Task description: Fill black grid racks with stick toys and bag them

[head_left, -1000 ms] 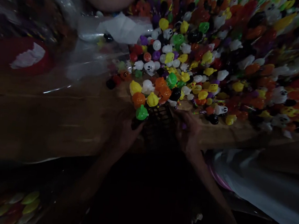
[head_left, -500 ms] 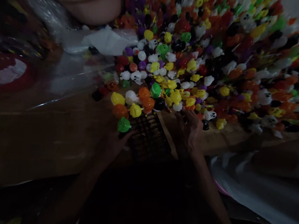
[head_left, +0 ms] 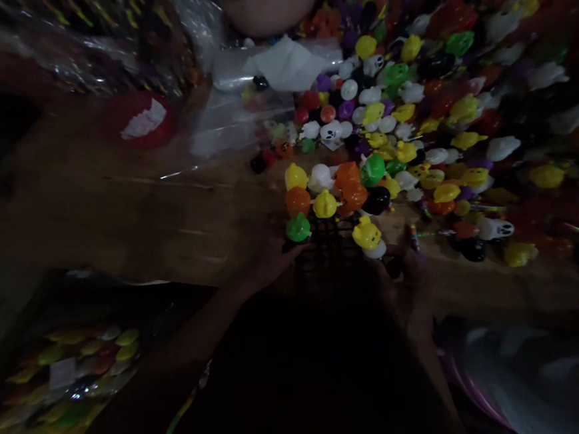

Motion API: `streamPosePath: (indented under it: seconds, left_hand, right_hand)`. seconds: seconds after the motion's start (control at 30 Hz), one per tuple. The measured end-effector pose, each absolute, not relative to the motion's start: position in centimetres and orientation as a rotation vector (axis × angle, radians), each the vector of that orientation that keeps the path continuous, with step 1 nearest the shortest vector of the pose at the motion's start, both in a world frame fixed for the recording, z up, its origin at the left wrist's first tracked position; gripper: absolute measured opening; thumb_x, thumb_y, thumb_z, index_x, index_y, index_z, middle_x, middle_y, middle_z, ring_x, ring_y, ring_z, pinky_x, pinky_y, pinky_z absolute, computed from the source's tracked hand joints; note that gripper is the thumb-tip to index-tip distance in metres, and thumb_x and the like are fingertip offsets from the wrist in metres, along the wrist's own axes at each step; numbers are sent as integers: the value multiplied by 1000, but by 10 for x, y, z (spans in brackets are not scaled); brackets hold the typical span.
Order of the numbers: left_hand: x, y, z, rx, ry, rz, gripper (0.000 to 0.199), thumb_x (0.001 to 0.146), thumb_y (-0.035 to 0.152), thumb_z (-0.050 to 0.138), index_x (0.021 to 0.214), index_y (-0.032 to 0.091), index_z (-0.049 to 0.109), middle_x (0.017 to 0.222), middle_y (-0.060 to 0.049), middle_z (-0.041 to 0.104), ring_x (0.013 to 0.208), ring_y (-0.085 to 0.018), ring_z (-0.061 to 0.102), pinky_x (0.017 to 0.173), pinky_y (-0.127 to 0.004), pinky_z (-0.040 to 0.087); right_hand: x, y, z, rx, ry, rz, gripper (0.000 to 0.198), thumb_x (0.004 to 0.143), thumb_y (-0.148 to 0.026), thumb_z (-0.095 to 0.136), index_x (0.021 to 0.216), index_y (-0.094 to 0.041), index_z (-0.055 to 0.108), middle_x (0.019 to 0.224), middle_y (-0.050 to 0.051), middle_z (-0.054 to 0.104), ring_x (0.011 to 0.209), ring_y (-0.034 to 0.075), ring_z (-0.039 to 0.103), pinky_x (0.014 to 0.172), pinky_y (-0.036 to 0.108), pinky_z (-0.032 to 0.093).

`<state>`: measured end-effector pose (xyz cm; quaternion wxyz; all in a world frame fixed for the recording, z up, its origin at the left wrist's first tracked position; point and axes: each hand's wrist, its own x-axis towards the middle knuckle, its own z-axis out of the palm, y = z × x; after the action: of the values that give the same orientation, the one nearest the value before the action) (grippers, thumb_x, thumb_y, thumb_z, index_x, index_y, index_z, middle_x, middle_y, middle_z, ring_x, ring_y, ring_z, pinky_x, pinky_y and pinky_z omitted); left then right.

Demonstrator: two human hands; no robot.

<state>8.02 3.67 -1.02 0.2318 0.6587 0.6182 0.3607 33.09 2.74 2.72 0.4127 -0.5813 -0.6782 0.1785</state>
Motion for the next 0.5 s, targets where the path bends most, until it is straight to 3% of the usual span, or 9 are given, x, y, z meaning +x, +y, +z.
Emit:
streamPosePath:
  seconds: [0.2,0.37,0.5]
  left_hand:
    - [77,33,-3,1950,1660,1000,14,90,31,74,101,22,74,107,-6,77,109,-25,71,103,-44,57]
    - [77,32,2,1842,1764,861,18,86,31,78,101,23,73,103,-5,76,104,-27,71,97,-44,60]
    - [75,31,5,1768,1782,868,19,85,34,78,100,24,72,92,-5,75,104,-29,71,92,-43,62]
  right_hand:
    - [328,34,49,-1269,-2049,290,17,99,-37,62,98,-27,77,77,2,70,68,19,58,65,34,44]
    - [321,42,64,-1256,-2267,205,21,100,-37,60,102,-29,79,73,3,66,73,21,56,74,37,42]
    - [300,54,89,-1236,-2379,268,25,101,-32,55,91,-23,76,80,6,68,74,20,61,67,33,42]
